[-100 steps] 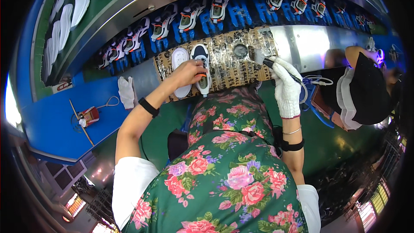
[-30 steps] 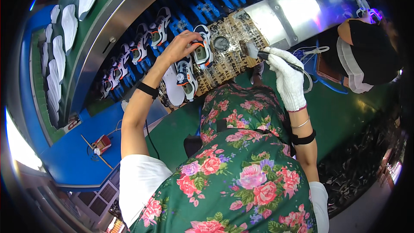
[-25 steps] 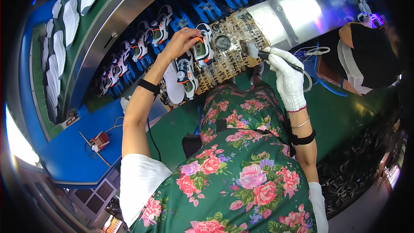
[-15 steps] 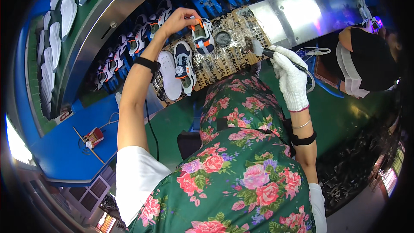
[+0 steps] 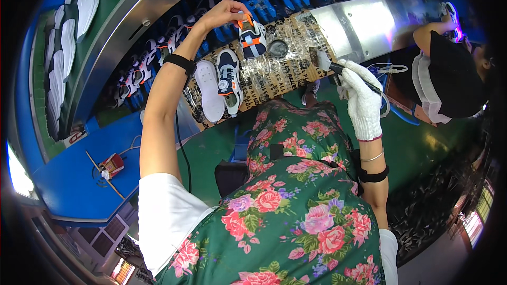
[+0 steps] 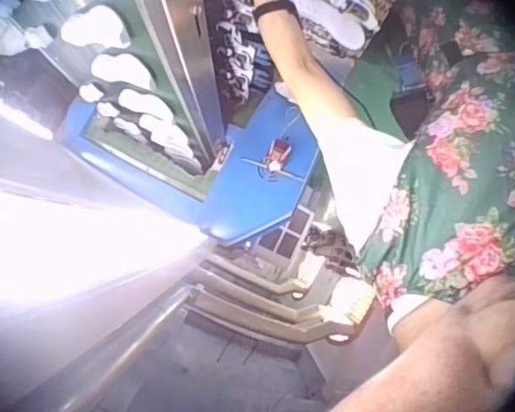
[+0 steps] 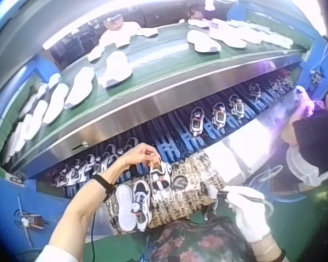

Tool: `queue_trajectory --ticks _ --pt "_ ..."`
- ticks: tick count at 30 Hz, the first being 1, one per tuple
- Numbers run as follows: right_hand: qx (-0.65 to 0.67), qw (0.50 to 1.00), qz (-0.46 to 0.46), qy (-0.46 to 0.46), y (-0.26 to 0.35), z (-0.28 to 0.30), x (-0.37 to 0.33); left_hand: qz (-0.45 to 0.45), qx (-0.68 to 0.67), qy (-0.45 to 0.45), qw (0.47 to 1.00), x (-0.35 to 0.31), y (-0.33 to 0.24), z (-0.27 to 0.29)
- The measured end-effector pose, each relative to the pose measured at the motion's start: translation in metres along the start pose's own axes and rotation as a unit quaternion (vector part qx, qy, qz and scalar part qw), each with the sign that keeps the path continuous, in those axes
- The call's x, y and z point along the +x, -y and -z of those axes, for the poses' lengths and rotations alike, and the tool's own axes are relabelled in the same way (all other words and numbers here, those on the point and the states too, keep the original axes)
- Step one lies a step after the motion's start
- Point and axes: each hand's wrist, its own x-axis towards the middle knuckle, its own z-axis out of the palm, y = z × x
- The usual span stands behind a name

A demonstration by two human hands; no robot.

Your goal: Brushing liquid onto shoe soles in a manufacturing line.

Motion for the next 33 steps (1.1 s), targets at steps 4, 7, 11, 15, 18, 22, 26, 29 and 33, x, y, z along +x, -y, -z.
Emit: queue_trajectory --ticks 4,7,11,15,18,22,26,29,33 --pt "0.009 1.0 0.008 0.006 0.002 -0.003 0.003 -0.007 -0.018 0.021 1.0 0.0 0.009 0.0" --pt "0.022 1.0 0.006 0.012 0.002 -0.002 0.007 -0.024 -0.023 0.021 0.999 -0.004 0.008 -0.008" --pt "0.042 0.999 0.005 0.009 0.006 -0.005 0.01 -0.048 0.084 -0.007 0.995 -0.02 -0.017 -0.037" --pt "0.075 0.997 0.009 0.008 0.011 -0.006 0.015 -0.011 0.116 -0.054 0.992 -0.039 -0.035 -0.052" --pt "0.094 0.995 0.017 -0.008 0.016 -0.002 0.016 0.01 0.147 -0.092 0.985 -0.041 -0.058 -0.044" --pt "0.097 0.995 0.011 -0.02 0.017 0.004 0.02 -0.056 0.209 -0.111 0.97 -0.014 -0.066 -0.019" --pt "0.09 0.994 0.008 -0.054 0.016 0.014 0.021 -0.111 0.267 -0.126 0.949 0.046 -0.046 0.001" --pt "0.07 0.995 -0.003 -0.076 0.025 0.022 0.015 -0.134 0.353 -0.186 0.907 0.095 -0.021 0.01" --pt "0.066 0.992 0.018 -0.105 0.027 0.028 0.009 -0.094 0.281 -0.205 0.933 0.136 0.024 0.021"
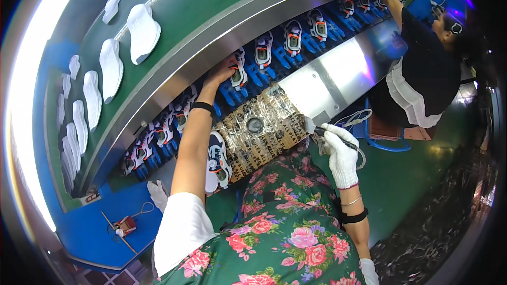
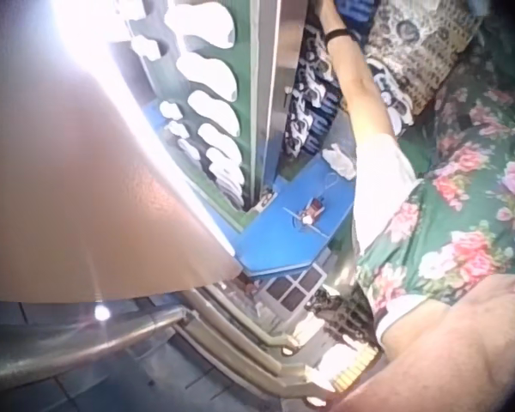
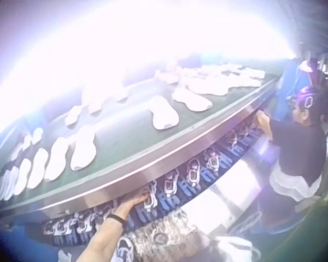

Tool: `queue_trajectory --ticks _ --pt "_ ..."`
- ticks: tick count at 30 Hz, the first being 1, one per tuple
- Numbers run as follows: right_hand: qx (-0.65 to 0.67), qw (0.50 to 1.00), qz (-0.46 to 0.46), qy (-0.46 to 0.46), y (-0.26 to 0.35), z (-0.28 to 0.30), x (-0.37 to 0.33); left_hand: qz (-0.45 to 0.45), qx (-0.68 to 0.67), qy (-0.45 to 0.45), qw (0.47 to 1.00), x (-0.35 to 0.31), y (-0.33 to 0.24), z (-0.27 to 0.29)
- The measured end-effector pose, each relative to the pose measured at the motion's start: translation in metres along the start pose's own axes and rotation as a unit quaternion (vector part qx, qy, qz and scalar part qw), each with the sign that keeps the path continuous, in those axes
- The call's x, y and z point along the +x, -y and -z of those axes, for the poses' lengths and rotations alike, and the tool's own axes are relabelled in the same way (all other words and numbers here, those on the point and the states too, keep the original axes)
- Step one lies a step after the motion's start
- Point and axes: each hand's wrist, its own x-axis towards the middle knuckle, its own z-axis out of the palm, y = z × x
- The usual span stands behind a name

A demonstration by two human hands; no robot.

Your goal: Brushing liquid onto shoe soles in a manufacturing line.

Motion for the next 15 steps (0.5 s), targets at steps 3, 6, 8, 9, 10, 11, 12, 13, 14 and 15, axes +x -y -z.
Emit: queue_trajectory --ticks 3,6,8,9,10,11,12,13,14,15 --pt "-0.035 0.999 0.002 -0.002 0.001 0.011 -0.004 0.006 0.02 -0.002 1.0 0.005 -0.006 -0.022" --pt "-0.022 1.0 0.008 0.017 0.004 0.003 -0.001 0.021 0.058 -0.027 0.998 -0.01 -0.007 -0.034" --pt "-0.002 1.0 -0.003 0.028 0.006 -0.007 0.003 -0.01 0.049 -0.135 0.99 -0.028 -0.017 -0.038" --pt "0.018 0.999 -0.013 0.028 0.007 -0.011 0.005 0.016 0.022 -0.118 0.993 -0.039 -0.027 -0.034" --pt "0.015 0.999 -0.012 0.03 0.007 -0.012 0.007 0.018 0.021 -0.12 0.992 -0.05 -0.043 -0.028" --pt "0.017 0.998 -0.004 0.054 0.004 -0.015 0.011 0.094 -0.092 -0.131 0.983 -0.065 -0.053 -0.023" --pt "0.019 0.997 0.003 0.079 0.002 -0.019 0.014 0.167 -0.203 -0.141 0.954 -0.08 -0.064 -0.017" --pt "0.031 0.995 -0.013 0.095 0.003 -0.033 0.014 0.173 -0.214 -0.172 0.946 -0.108 -0.056 -0.008" --pt "0.028 0.994 -0.014 0.102 0.003 -0.034 0.017 0.176 -0.214 -0.178 0.944 -0.124 -0.066 0.003" --pt "0.031 0.995 -0.017 0.098 0.0 -0.036 0.02 0.22 -0.333 -0.131 0.908 -0.141 -0.077 0.018"
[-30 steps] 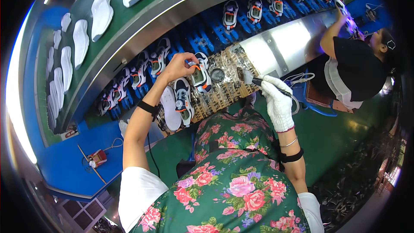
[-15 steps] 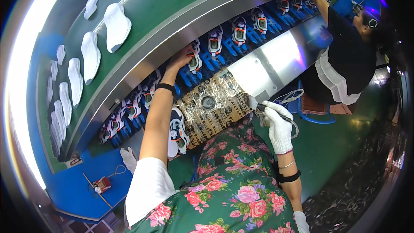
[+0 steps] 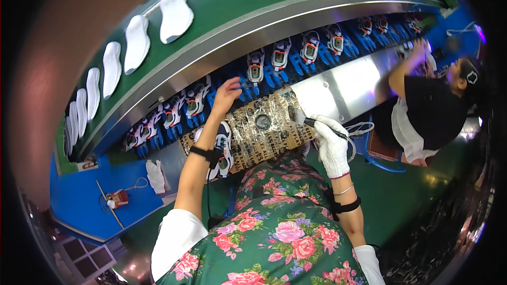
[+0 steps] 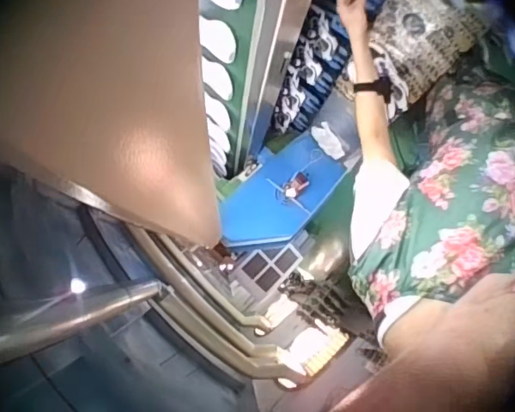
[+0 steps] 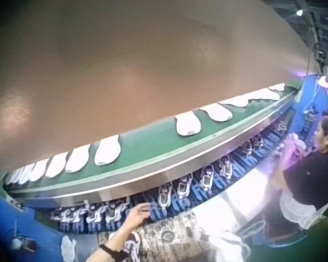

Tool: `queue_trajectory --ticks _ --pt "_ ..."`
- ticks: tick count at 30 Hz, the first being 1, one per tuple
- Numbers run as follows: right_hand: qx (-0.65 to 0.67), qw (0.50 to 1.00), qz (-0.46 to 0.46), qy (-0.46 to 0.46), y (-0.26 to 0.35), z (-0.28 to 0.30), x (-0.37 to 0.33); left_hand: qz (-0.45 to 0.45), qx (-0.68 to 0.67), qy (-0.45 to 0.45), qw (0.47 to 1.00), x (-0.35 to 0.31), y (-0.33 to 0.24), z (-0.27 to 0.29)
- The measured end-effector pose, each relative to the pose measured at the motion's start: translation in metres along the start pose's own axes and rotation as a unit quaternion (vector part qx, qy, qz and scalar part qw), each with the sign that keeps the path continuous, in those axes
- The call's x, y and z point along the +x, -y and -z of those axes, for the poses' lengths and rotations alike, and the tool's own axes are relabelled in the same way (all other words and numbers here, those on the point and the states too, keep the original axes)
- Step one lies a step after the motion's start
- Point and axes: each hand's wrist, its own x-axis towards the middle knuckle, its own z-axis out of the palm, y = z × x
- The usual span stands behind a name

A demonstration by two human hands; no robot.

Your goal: Brushing liquid onto shoe soles in a manufacturing line.

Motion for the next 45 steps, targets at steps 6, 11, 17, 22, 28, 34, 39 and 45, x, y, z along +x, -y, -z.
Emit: queue_trajectory --ticks 6,11,17,22,28,34,39,45 --pt "0.035 0.998 -0.039 0.033 -0.019 -0.002 0.017 0.008 -0.266 0.0 0.964 -0.095 -0.126 0.049" --pt "0.018 0.997 -0.026 0.072 -0.024 -0.017 0.012 -0.123 -0.463 -0.043 0.877 -0.093 -0.209 0.078" --pt "0.036 0.996 -0.05 0.066 -0.03 -0.012 0.008 -0.011 -0.648 -0.031 0.761 0.0 -0.221 0.123" --pt "0.045 0.997 -0.042 0.044 -0.029 -0.008 -0.001 -0.016 -0.613 -0.047 0.789 0.034 -0.235 0.134" --pt "0.024 0.999 -0.022 0.021 -0.03 -0.002 -0.006 -0.008 -0.564 -0.039 0.825 -0.015 -0.227 0.113" --pt "0.029 0.998 -0.045 0.04 -0.033 -0.01 0.002 -0.08 -0.527 0.053 0.844 -0.127 -0.213 0.078" --pt "0.004 0.998 -0.025 0.055 -0.034 -0.02 0.0 -0.062 -0.549 0.064 0.831 -0.162 -0.206 0.065" --pt "-0.001 0.997 -0.029 0.069 -0.031 -0.026 -0.004 -0.098 -0.555 0.098 0.82 -0.166 -0.204 0.065"
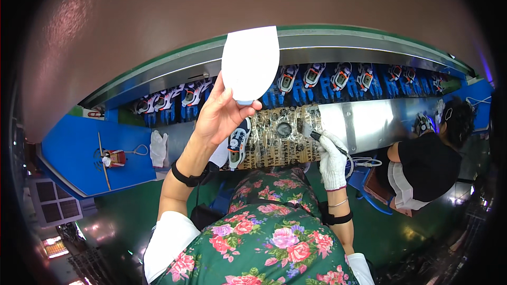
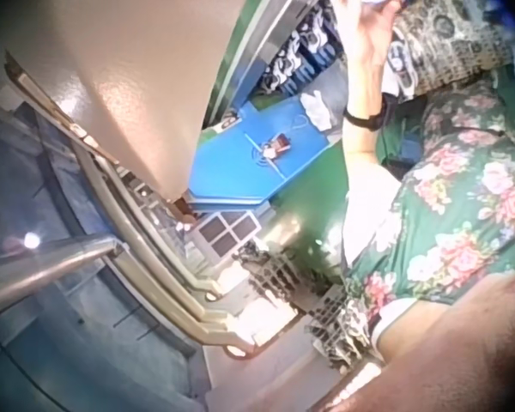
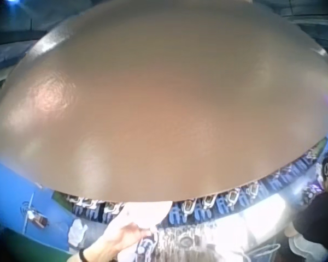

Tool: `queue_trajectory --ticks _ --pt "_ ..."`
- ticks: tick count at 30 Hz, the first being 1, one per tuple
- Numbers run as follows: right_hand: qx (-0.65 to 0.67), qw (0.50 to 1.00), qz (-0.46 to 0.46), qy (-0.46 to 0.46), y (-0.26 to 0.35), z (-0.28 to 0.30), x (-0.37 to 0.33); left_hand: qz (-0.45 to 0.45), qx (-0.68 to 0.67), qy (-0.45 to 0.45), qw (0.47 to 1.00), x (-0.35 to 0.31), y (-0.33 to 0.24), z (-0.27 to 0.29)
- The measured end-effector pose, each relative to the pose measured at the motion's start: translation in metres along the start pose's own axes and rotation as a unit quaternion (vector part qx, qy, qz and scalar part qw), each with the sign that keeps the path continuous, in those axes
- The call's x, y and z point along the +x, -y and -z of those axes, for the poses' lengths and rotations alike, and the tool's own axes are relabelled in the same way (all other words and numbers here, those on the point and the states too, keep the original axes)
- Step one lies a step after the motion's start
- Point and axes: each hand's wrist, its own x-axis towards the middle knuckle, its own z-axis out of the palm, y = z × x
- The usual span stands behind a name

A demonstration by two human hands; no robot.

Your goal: Brushing liquid onto shoe soles in a manufacturing line.

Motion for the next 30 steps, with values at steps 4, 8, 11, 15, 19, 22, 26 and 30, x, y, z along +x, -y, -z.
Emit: queue_trajectory --ticks 4,8,11,15,19,22,26,30 --pt "-0.01 1.0 0.006 -0.006 -0.002 0.002 -0.003 -0.022 -0.025 -0.037 0.999 0.031 -0.01 -0.007" --pt "-0.005 1.0 0.005 -0.009 -0.004 -0.001 -0.006 -0.04 -0.06 -0.113 0.991 0.088 -0.027 0.002" --pt "-0.012 1.0 -0.003 -0.005 -0.003 -0.004 -0.008 -0.005 -0.148 -0.145 0.978 0.12 -0.04 0.016" --pt "-0.013 1.0 -0.008 -0.02 -0.008 0.003 -0.011 -0.014 -0.144 -0.128 0.981 0.11 -0.03 0.027" --pt "-0.02 1.0 -0.007 -0.022 -0.005 0.005 -0.016 -0.069 0.075 -0.155 0.983 0.05 -0.001 0.003" --pt "-0.022 1.0 -0.004 -0.016 -0.007 0.006 -0.017 -0.013 0.183 -0.149 0.972 0.001 0.028 0.028" --pt "-0.019 1.0 -0.003 -0.012 -0.008 0.002 -0.014 0.045 0.562 -0.119 0.817 -0.067 0.082 0.099" --pt "-0.024 1.0 0.0 0.011 -0.009 0.002 -0.009 0.071 0.798 -0.107 0.589 -0.117 0.118 0.144"
